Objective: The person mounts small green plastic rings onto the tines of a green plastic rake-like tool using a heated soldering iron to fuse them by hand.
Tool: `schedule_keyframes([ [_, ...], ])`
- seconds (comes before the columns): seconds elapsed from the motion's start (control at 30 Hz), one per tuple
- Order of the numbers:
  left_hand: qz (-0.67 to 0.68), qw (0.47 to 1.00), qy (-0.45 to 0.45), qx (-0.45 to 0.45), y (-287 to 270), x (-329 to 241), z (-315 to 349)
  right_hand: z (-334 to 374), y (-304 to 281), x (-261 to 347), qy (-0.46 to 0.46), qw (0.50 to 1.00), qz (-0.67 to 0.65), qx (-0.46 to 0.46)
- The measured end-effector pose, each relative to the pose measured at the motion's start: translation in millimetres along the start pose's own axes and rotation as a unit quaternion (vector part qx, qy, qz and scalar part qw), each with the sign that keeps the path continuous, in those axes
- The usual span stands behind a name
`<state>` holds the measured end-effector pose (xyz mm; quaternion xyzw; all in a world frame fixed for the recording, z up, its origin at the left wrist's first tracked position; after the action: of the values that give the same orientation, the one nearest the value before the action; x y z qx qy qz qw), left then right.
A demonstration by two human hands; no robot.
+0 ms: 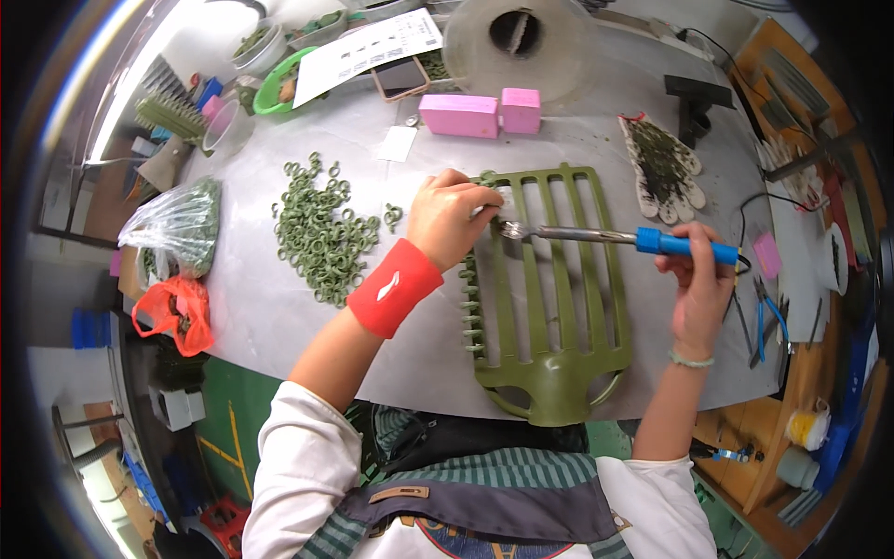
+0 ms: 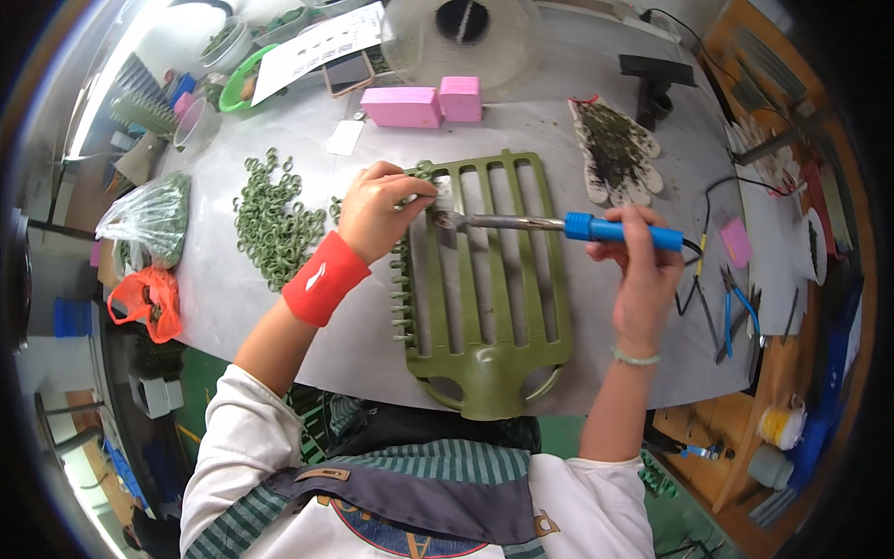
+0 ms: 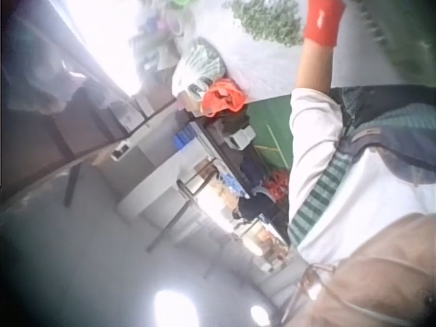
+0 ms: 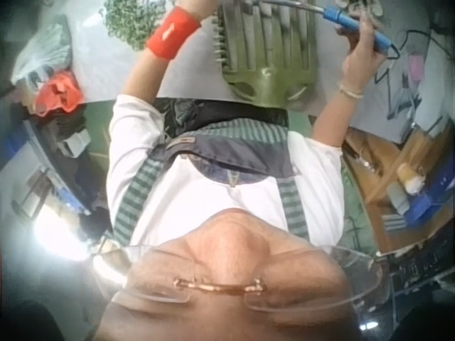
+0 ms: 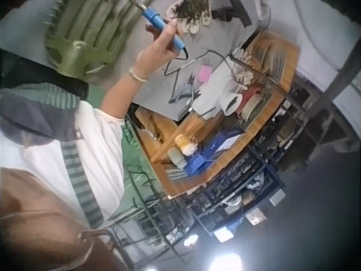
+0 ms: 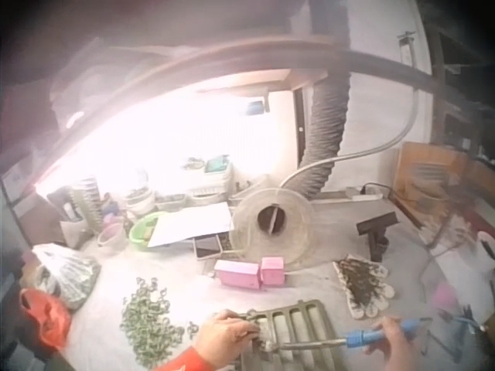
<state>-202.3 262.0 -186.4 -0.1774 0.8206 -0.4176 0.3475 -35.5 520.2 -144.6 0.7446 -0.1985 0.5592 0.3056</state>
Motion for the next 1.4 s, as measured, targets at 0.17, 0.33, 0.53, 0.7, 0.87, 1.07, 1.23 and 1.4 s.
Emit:
schedule_keyframes([
  [0.17,0.184,0.956,-0.222,-0.047,-21,36,7,2,-6,8,0.006,1.000,-0.013,0.006],
  [0.33,-0.030,0.935,-0.345,0.074,-54,87,35,4,-6,9,0.009,1.000,-0.006,0.003],
  [0.53,-0.001,0.948,-0.310,0.067,-51,97,50,5,-7,11,0.009,1.000,-0.005,0.011],
  [0.7,-0.046,0.957,-0.275,0.083,-53,94,56,8,-9,14,0.007,1.000,0.004,-0.001],
  [0.87,-0.081,0.966,-0.234,0.072,-54,87,63,9,-9,14,0.001,1.000,0.003,0.000],
  [1.07,0.147,0.942,-0.299,0.042,-66,49,50,9,-8,13,0.002,1.000,0.005,-0.005],
  [1.23,0.331,0.894,-0.265,0.148,-57,-7,21,8,-11,8,0.007,1.000,0.003,0.003],
  [1.4,0.205,0.967,-0.127,0.077,-24,-12,16,7,-8,-5,0.012,1.000,-0.009,0.007],
])
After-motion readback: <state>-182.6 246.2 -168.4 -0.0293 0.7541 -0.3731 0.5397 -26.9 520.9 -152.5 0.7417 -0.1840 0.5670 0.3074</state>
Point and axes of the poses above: each hand's wrist, its own z-axis away from the middle knuckle, its own y-axis out of the palm, x = y × z, the point moved 1 cm from there along -z, towards the middle knuckle, and after that the axes turned 8 degrees about -y, right-handed, at the moved point
